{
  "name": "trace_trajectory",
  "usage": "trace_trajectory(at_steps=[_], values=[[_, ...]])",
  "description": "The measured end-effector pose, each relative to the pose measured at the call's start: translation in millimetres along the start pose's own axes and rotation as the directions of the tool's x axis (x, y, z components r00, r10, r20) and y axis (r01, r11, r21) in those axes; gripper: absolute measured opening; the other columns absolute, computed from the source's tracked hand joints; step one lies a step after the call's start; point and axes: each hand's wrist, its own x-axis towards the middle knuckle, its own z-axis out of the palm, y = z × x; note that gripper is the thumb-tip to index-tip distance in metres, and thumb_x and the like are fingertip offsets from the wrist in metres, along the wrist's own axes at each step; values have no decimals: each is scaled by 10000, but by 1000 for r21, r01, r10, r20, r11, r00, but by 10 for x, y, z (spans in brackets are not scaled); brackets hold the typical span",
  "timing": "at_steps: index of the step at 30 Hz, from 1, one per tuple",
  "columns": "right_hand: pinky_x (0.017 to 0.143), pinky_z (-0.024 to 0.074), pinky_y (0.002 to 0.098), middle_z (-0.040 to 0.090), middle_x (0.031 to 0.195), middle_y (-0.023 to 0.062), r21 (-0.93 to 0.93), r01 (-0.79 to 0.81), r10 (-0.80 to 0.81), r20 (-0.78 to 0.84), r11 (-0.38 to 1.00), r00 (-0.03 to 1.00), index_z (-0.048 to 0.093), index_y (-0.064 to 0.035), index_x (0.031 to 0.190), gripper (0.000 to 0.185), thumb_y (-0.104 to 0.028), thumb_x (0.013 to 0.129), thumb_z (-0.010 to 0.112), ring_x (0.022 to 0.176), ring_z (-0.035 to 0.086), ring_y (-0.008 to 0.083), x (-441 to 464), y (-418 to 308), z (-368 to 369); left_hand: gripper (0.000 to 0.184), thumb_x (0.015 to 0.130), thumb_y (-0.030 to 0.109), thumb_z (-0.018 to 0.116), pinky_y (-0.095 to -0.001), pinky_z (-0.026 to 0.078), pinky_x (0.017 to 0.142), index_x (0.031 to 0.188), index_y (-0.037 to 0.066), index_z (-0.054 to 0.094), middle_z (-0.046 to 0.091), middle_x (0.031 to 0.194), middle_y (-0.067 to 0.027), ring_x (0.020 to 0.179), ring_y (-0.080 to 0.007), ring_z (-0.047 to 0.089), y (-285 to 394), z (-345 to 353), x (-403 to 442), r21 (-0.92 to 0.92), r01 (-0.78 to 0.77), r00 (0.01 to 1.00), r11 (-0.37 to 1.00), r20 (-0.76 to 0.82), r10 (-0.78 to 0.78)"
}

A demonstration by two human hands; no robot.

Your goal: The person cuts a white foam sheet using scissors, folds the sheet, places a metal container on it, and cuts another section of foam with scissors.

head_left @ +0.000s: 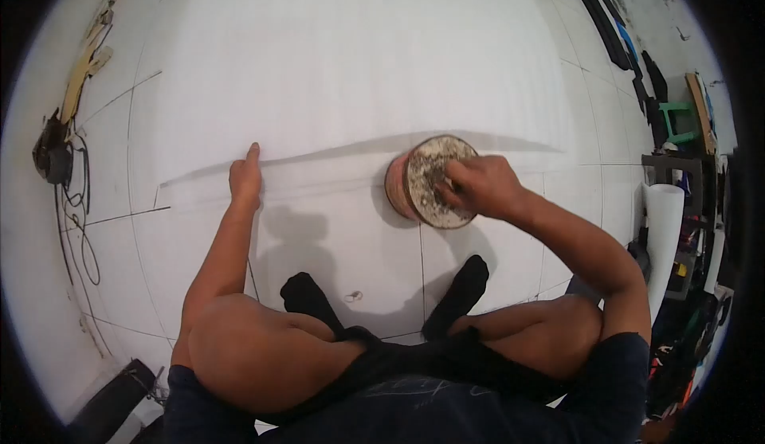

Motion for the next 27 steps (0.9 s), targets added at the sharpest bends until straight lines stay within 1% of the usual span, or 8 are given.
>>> trace_trajectory(at_steps=[5,7,8,11,13,15,22,27], values=[[441,469,410,572,589,98,16,44,-44,-10,999,999,482,-90,722,309,-274,802,717,502,587,306,-340,-114,58,570,869,512,623,-361,445,719,795,-48,547,557,809,-124,773,-201,485,-64,-7,17,6,-67,998,998,18,67],[488,492,442,607,652,124,30,-56,51,157,998,986,503,-83,812,276,-318,876,633,594,627,339,-485,-163,67,689,856,547,623,-395,446,867,1081,-100,554,588,1070,-182,995,-261,532,-4,-50,-82,76,15,996,997,83,-21],[489,492,440,607,660,123,18,-66,62,166,998,984,504,-82,799,284,-314,866,654,601,630,334,-550,-171,99,689,856,547,623,-395,446,867,1081,-100,554,588,1070,-182,995,-261,532,-44,-43,-49,71,22,996,997,80,-27],[461,488,391,585,614,82,42,-28,27,23,999,999,504,-93,726,305,-260,771,756,542,616,285,-647,-177,183,643,859,545,623,-374,457,809,991,-82,572,596,965,-148,900,-230,531,-154,-11,23,125,-23,997,992,77,13],[467,493,382,585,621,71,42,-45,43,35,998,998,522,-94,740,307,-267,755,776,549,623,274,-695,-154,228,569,874,497,631,-371,462,698,780,-59,554,579,780,-131,739,-210,518,-101,-8,-60,131,-89,996,987,-4,91],[465,484,400,578,645,82,73,-14,14,3,997,1000,490,-90,741,332,-311,814,727,572,620,283,-729,-121,268,567,873,492,634,-371,462,699,780,-61,556,584,784,-136,740,-211,523,-135,-5,-65,124,-92,996,988,-4,94],[462,483,383,569,632,66,101,6,0,-68,995,998,486,-94,717,354,-322,796,744,561,616,260,-748,-68,318,573,868,482,639,-370,465,737,806,-84,571,603,830,-167,779,-225,542,-257,-49,-34,186,-119,993,975,19,118],[508,503,409,607,689,93,114,-100,99,20,988,995,484,-94,758,385,-412,838,686,596,629,293,-752,-101,276,568,880,457,633,-377,463,762,754,-95,581,610,784,-167,782,-233,559,-485,-35,47,220,-158,984,963,-39,171]])
